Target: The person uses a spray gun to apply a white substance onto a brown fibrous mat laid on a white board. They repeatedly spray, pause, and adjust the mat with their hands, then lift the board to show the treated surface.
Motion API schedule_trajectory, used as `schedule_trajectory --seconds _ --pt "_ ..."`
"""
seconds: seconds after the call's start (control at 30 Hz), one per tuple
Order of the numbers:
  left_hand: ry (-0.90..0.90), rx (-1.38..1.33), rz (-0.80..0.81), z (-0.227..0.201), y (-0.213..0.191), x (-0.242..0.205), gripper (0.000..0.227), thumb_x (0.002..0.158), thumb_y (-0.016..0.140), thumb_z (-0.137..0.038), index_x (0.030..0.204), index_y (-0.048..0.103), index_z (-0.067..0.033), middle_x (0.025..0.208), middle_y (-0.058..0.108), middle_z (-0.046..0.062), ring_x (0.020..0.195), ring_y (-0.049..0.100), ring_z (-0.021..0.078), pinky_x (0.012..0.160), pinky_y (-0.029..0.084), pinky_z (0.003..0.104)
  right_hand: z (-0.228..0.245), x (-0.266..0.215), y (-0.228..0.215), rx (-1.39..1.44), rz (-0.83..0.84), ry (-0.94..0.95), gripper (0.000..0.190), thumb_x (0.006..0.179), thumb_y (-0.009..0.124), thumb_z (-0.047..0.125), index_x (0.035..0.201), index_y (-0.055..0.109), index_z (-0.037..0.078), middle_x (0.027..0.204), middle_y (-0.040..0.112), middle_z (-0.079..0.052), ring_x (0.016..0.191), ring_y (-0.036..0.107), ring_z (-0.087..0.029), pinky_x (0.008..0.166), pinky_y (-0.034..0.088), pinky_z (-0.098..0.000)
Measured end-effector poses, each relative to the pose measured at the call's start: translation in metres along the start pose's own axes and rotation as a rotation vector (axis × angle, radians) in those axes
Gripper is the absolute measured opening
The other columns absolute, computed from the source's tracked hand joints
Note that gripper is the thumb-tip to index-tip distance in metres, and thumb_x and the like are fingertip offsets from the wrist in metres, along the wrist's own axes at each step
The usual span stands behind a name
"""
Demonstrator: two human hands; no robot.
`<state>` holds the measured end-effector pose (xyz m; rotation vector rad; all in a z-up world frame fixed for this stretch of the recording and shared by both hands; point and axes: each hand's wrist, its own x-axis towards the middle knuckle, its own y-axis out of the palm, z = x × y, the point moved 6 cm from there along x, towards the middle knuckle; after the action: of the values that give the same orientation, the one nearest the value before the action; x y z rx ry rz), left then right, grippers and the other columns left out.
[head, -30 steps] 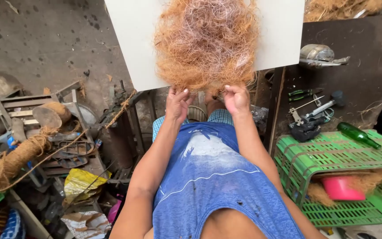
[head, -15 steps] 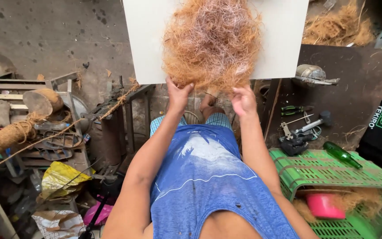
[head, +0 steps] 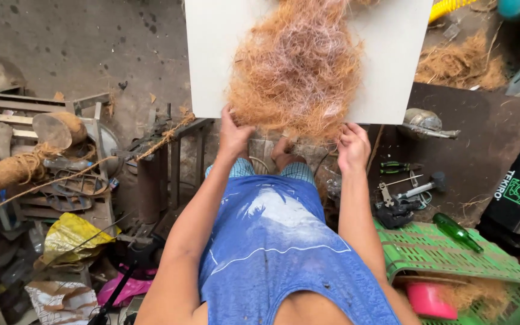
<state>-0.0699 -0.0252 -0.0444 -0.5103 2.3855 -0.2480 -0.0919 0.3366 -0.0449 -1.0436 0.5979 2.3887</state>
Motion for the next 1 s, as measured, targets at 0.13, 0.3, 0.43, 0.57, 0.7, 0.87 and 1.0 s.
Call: schedule_trajectory --seconds 0.13,0.3,0.43,0.57,0.7,0.87,1.0 --pt "0.189 -0.22 -0.121 -0.033 -0.046 0.009 0.074 0.077 0.069 -0.014 0.146 0.039 -0.0093 0.129 0.054 0.022 0.116 0.058 0.0319 0.098 0.049 0.049 0.029 -0.004 -0.021 -0.071 -0.113 -0.107 0.031 0.084 0.054 0.006 0.113 0.058 0.018 0.098 0.069 -0.004 0.084 0.069 -0.018 0.067 0.055 -0.0273" --pt "0.377 -0.002 -0.124 -0.119 -0.019 0.032 0.078 0.091 0.066 -0.044 0.155 0.033 -0.0144 0.155 0.035 0.02 0.141 0.038 0.0432 0.117 0.03 0.059 0.016 0.019 0.012 -0.17 0.007 -0.2 0.035 0.104 0.048 0.029 0.137 0.048 0.016 0.119 0.06 -0.007 0.103 0.062 -0.021 0.083 0.054 -0.0308" --pt "0.338 0.23 0.097 -0.128 0.01 0.037 0.068 0.101 0.051 -0.051 0.15 0.034 -0.0056 0.144 0.042 0.028 0.135 0.043 0.047 0.114 0.034 0.058 0.002 0.041 0.012 -0.375 0.034 -0.168 0.044 0.104 0.056 0.045 0.136 0.056 0.015 0.128 0.059 -0.015 0.112 0.06 -0.028 0.09 0.052 -0.0363" --pt "0.43 0.217 -0.05 -0.061 -0.022 0.108 0.044 0.107 0.035 -0.035 0.121 0.064 -0.0072 0.119 0.061 0.023 0.122 0.054 0.0423 0.109 0.037 0.049 0.067 0.016 0.025 -0.509 -0.215 -0.267 0.034 0.107 0.045 0.04 0.122 0.061 0.013 0.115 0.063 -0.008 0.101 0.06 -0.02 0.082 0.051 -0.0276" --pt "0.34 0.116 -0.204 -0.13 -0.027 0.161 0.049 0.102 0.05 -0.052 0.125 0.062 -0.0111 0.117 0.064 0.018 0.106 0.067 0.0381 0.099 0.05 0.046 0.124 0.081 0.048 -0.339 -0.116 -0.304 0.032 0.105 0.047 0.042 0.123 0.057 0.018 0.118 0.062 -0.002 0.098 0.061 -0.016 0.08 0.05 -0.0258" --pt "-0.001 -0.209 0.29 -0.206 0.075 0.225 0.092 0.077 0.067 -0.054 0.152 0.028 -0.016 0.157 0.033 0.019 0.138 0.046 0.033 0.098 0.05 0.055 0.159 0.181 0.134 -0.187 0.067 -0.255 0.071 0.092 0.071 0.042 0.149 0.033 0.022 0.16 0.026 -0.019 0.133 0.053 -0.048 0.107 0.048 -0.0541" --pt "-0.016 -0.211 0.276 -0.227 0.113 0.244 0.043 0.085 0.06 -0.051 0.098 0.055 -0.0107 0.068 0.052 0.002 0.054 0.05 0.012 0.049 0.042 0.029 0.179 0.14 0.217 -0.456 0.023 -0.218 0.039 0.096 0.052 0.043 0.126 0.05 0.017 0.109 0.052 -0.004 0.101 0.058 -0.021 0.1 0.055 -0.0483"
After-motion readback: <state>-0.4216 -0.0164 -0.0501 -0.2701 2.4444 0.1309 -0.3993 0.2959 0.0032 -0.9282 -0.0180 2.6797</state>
